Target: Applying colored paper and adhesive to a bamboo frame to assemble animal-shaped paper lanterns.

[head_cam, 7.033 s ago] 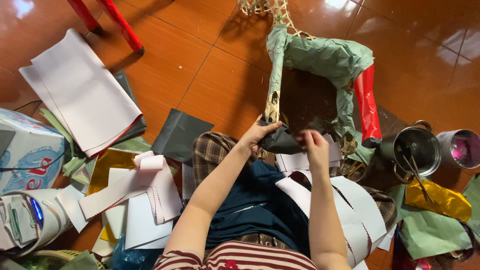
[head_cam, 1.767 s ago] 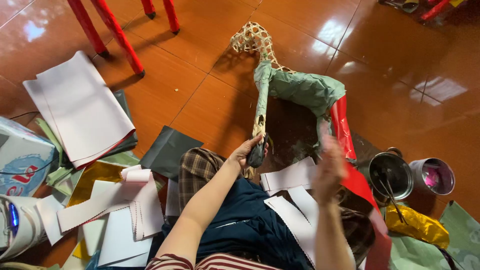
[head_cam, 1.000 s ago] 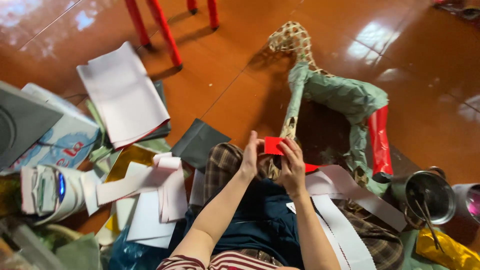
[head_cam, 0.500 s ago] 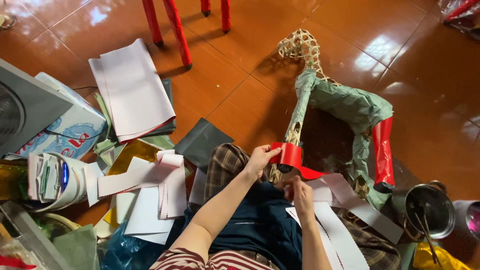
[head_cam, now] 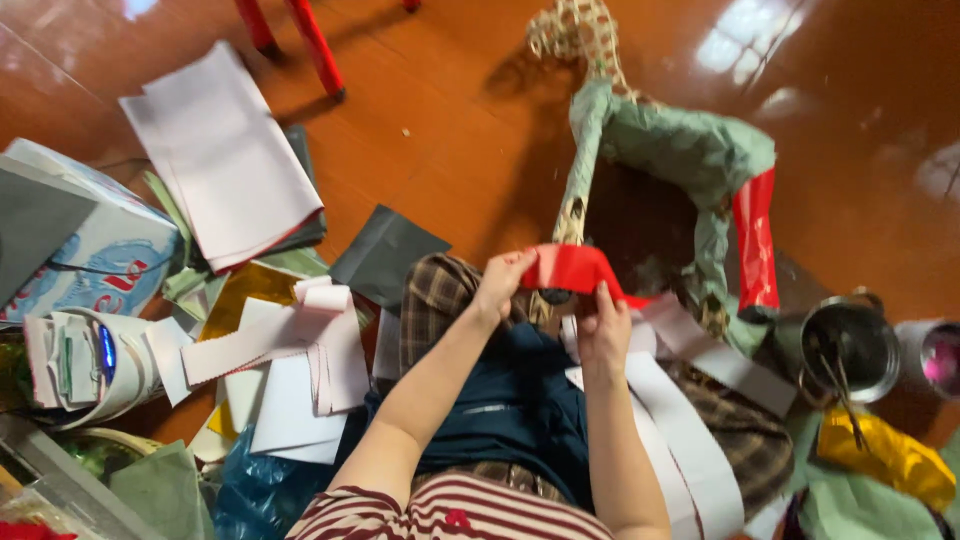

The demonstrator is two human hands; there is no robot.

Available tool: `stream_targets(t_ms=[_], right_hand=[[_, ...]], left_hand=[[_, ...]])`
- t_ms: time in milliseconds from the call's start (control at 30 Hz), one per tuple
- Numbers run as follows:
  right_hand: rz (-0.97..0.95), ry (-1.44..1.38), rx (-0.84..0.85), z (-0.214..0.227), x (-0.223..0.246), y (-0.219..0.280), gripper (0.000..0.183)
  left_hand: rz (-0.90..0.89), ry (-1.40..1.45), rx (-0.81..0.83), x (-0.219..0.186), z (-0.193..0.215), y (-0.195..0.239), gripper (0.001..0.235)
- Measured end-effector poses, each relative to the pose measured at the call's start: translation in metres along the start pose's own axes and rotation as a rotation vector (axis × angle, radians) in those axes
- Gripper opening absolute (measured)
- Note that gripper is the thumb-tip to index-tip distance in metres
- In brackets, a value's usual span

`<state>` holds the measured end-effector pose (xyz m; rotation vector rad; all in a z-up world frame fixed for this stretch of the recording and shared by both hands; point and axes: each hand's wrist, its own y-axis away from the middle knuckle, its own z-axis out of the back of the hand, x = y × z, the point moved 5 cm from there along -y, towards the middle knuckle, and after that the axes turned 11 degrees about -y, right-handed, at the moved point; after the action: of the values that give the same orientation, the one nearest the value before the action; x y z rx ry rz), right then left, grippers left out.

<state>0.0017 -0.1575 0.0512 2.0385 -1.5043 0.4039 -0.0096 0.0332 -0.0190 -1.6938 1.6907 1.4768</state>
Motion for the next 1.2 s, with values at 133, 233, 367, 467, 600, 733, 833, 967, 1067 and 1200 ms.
stream_targets(t_ms=[133, 233, 367, 467, 600, 733, 833, 967, 1067, 1200], right_hand=[[0.036, 0.032, -0.076, -0.019, 0.006, 0.009, 0.024], [0.049, 0.013, -0.076, -0.018, 0.003, 0.010, 0.024], [0.085, 0.129, -0.172, -0.023, 0.009, 0.011, 0.017], [0.090, 0.175, -0.211, -0.035, 0.013, 0.014, 0.018], [0.123, 0.132, -0.161, -0.035, 0.008, 0.017, 0.020], [0.115, 0.128, -0.174, -0.030, 0.000, 0.018, 0.024], [0.075, 0.135, -0.203, -0.023, -0.006, 0.016, 0.025], [0.051, 0.146, -0.227, -0.023, -0.009, 0.016, 0.024], [0.051, 0.110, -0.229, -0.006, -0.022, 0.011, 0.022], [-0.010, 0.095, -0.208, 0.002, -0.027, 0.007, 0.021]], left_hand=[[-0.084, -0.016, -0.017, 0.012, 0.009, -0.002, 0.026], [-0.130, -0.016, -0.057, 0.009, 0.010, 0.006, 0.023], [-0.063, -0.030, -0.148, -0.011, 0.003, 0.018, 0.018], [-0.029, -0.058, -0.180, -0.024, 0.001, 0.022, 0.014], [-0.028, -0.139, -0.200, -0.022, 0.005, 0.022, 0.007], [-0.202, -0.396, -0.221, -0.054, -0.021, 0.044, 0.018], [-0.465, -0.801, -0.275, -0.069, -0.026, 0.058, 0.021], [-0.522, -1.055, -0.185, -0.065, -0.031, 0.066, 0.026], [-0.317, -0.980, -0.059, -0.064, -0.041, 0.058, 0.040], [0.127, -0.703, 0.065, -0.071, -0.057, 0.058, 0.052]])
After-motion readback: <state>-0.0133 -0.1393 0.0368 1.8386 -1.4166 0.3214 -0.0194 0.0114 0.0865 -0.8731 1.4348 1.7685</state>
